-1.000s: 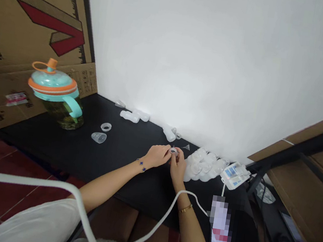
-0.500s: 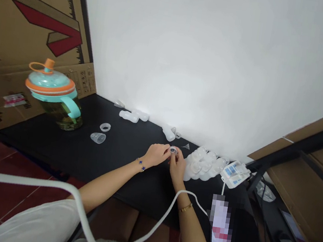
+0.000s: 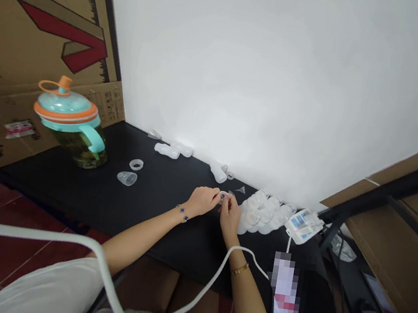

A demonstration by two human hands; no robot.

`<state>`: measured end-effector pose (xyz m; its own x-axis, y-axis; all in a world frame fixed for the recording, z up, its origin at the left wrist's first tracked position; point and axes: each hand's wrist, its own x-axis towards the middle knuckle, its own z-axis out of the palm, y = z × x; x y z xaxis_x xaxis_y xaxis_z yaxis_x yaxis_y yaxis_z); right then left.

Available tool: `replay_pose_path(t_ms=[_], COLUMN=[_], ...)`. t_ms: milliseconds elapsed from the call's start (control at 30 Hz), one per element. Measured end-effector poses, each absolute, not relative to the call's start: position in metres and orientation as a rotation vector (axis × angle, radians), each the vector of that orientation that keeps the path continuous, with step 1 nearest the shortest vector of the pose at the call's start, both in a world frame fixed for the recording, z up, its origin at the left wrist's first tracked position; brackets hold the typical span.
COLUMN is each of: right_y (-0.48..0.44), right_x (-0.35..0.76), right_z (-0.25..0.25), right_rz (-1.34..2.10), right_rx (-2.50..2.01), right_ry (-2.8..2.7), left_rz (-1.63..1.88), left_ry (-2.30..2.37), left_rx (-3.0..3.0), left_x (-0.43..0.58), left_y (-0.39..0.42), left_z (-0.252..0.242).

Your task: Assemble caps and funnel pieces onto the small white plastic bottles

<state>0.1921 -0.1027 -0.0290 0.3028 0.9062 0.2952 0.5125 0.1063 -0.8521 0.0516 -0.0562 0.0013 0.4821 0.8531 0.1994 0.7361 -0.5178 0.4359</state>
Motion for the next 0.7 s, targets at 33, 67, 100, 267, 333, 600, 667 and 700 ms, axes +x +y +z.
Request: replay_pose_path(t_ms=[33,67,100,267,333,600,667,700], right_y=[-0.1021,-0.1014,-0.1008,-0.1007,-0.1014,-0.1018,-0.1017,-0.1017], right_x=[0.1923,0.1926,0.1930,0.1932,0.1923,0.1918,0.1923,0.1925], right_z=[-0.0296,-0.0302,-0.0309,-0.0310,-0.0296,-0.0274,-0.0283,-0.0289], right_rz=[0.472,0.462,0.457,0.488,0.508,0.520,0.510,0.507], right_rx=[-1.545,-1.541,-1.537,-1.532,-1.528,-1.520,-1.513,-1.510], right_ry=[-1.359,-1.368,-1.374,-1.372,-1.369,-1.350,-1.349,-1.347], left_rz=[0.576,0.581,0.588,0.626,0.639,0.673,0.677,0.680], left_ry=[1.352,1.356,1.357,1.333,1.329,1.307,1.301,1.297], left_rx=[2.436,2.431,2.427,2.419,2.412,2.357,2.347,2.345], left_x=[0.0517,0.0518,0.0519,0.0506,0.0498,0.0494,0.0493,0.0493], left_y=[-0.0559,-0.0555,-0.0551,-0.0538,-0.0532,-0.0499,-0.0494,-0.0492], left_z=[0.0012,0.0008,0.0002,-0.0022,-0.0023,-0.0032,-0.0036,-0.0037])
